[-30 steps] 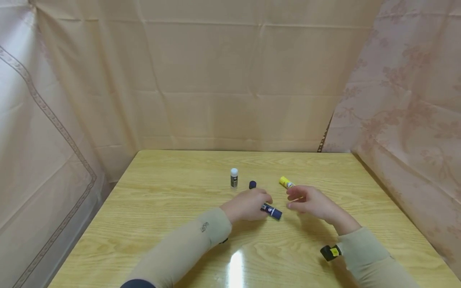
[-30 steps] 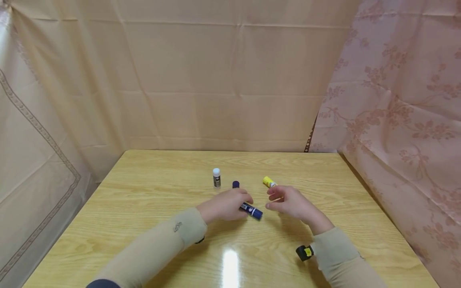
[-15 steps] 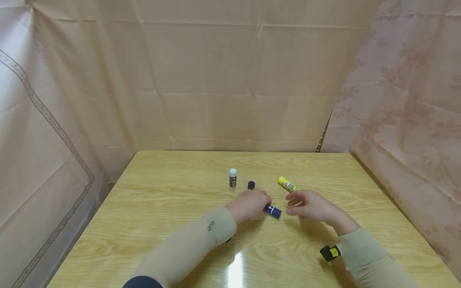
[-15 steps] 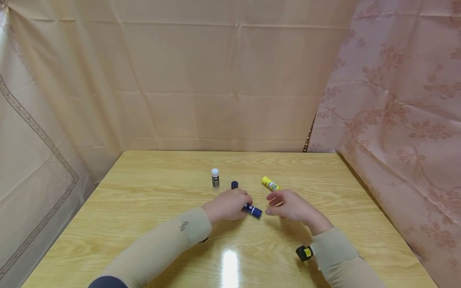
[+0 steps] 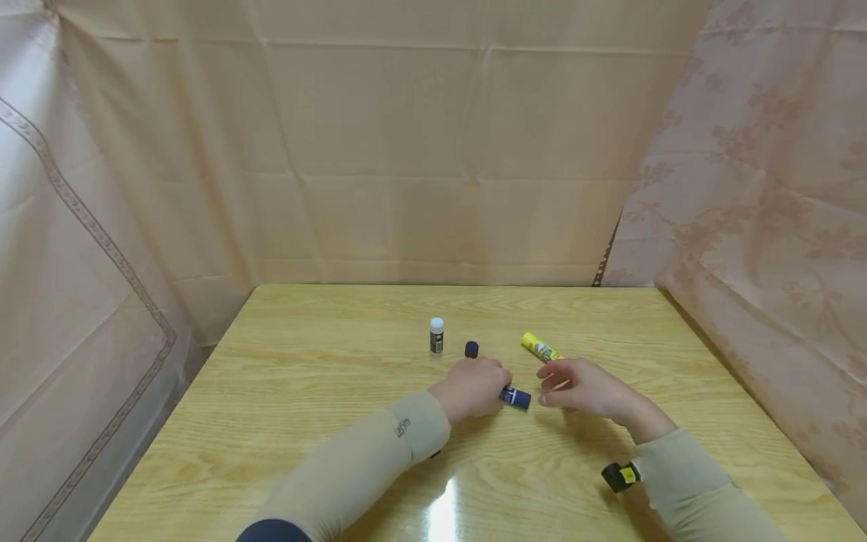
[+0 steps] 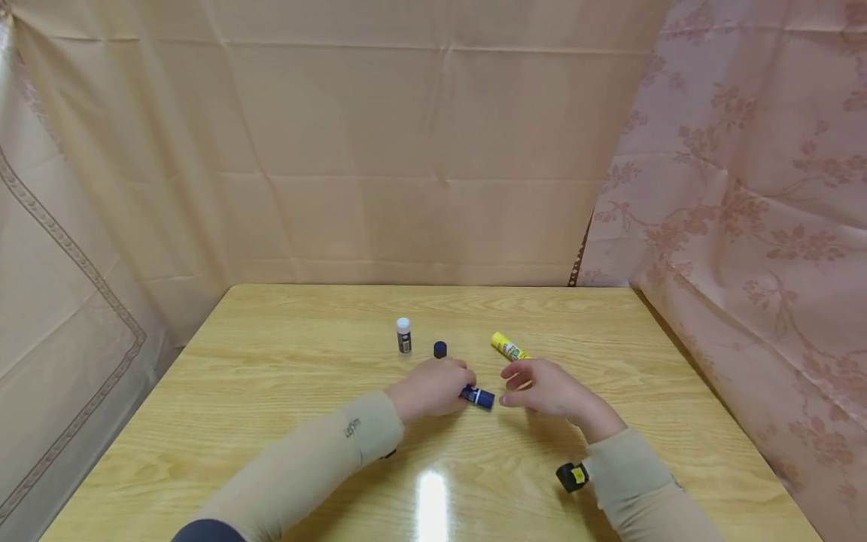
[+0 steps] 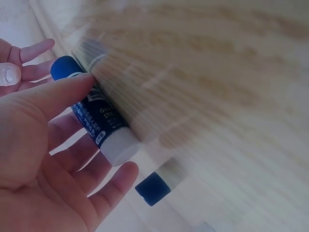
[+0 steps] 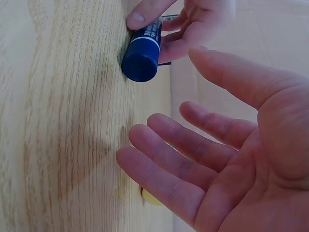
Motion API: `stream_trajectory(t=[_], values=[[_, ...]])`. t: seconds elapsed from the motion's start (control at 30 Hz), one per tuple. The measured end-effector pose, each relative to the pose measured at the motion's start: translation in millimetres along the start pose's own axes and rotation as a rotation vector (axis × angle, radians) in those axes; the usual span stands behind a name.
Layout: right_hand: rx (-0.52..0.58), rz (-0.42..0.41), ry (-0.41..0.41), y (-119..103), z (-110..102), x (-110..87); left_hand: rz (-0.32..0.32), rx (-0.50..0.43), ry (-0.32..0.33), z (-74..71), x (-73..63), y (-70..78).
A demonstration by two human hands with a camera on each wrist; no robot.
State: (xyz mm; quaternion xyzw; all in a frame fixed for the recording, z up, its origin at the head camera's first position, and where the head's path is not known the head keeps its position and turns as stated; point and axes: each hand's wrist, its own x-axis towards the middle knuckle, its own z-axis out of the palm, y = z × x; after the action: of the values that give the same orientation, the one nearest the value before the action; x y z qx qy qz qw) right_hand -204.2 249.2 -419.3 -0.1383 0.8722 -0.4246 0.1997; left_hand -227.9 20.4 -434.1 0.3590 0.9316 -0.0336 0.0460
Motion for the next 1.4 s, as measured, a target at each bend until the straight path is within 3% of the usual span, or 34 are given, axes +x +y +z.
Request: stream_trajectory(t=[0.37, 0.6, 0.83, 1.4], values=[[-0.015, -0.001, 0.000, -2, 0, -0.3, -0.014, -0.008, -0.002, 2.0, 0.7, 0.6], [-0.030, -0.018, 0.031, -6, -2, -3.9, -0.006, -0.052, 0.015, -0.8, -3.9, -6.6], [-0.028, -0.045, 0.044, -12, -7, -7.4, 0.029, -0.086, 0.096, -8.2, -12.0, -16.2], [-0.046, -0.082, 0.079, -25, -19, -14.0, -0.004, -0.290, 0.338, -35.2, -43.4, -42.4]])
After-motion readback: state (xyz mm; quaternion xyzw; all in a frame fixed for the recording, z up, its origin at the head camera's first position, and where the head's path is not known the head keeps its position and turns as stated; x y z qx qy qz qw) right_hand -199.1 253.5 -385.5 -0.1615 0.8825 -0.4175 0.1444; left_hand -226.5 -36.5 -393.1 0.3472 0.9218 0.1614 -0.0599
